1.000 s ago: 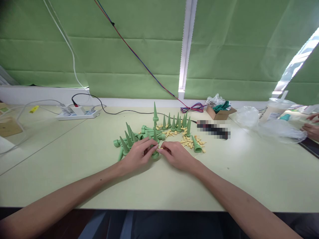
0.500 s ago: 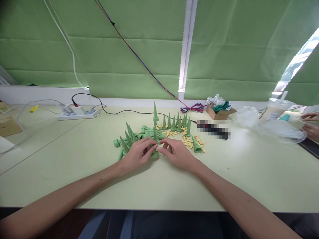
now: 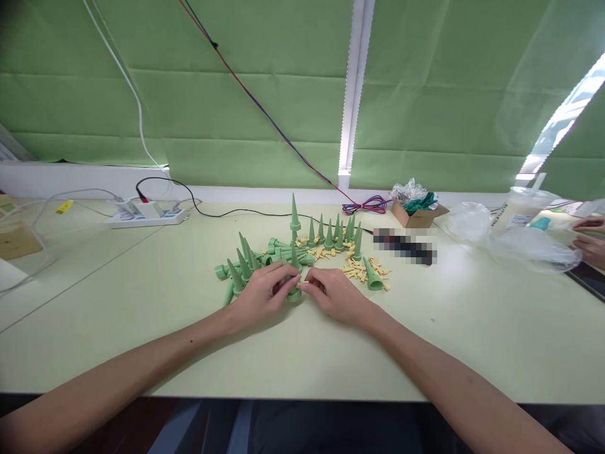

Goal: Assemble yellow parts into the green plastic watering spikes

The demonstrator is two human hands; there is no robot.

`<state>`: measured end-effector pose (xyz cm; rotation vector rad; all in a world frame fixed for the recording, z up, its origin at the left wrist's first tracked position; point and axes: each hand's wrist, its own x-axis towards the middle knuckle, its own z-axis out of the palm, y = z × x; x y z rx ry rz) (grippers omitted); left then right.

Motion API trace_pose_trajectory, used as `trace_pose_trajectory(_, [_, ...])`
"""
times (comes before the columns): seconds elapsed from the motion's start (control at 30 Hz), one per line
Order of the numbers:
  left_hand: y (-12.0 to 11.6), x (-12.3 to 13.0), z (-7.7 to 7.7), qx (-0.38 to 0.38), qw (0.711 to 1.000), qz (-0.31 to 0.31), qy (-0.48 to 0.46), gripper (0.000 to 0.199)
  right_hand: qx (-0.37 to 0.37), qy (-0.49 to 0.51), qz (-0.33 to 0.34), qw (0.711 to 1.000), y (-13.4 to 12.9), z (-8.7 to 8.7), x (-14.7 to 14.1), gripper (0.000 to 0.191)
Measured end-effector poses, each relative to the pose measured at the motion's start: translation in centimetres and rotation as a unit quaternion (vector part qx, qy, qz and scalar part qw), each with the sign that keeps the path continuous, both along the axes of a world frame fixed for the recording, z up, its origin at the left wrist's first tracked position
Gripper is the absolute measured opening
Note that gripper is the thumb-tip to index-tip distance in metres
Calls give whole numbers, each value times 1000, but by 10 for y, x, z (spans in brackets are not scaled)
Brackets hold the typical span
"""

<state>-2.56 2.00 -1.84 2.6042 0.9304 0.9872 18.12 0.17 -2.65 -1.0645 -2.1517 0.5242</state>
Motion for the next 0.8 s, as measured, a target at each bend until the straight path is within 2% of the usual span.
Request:
trace_pose_trajectory(0.2, [-1, 0, 0, -4, 1000, -6, 5, 19, 14, -27, -6, 1000, 0, 1, -1, 42])
trace_pose_trajectory(0.4, [0, 0, -1, -6, 1000, -10, 2, 18, 8, -29, -12, 999, 2, -1, -2, 47])
trace_pose_trajectory(0.5, [0, 0, -1, -7, 1000, -9, -1, 18, 0, -23, -13, 1000, 1, -1, -2, 40])
trace_pose_trajectory(0.63, [0, 0, 1, -5, 1000, -5, -7, 19, -14, 4, 8, 1000, -2, 1, 0, 17])
trace_pose_trajectory(0.8, [0, 1, 2, -12, 1000, -4, -12, 19, 0, 6, 11, 1000, -2, 1, 0, 11])
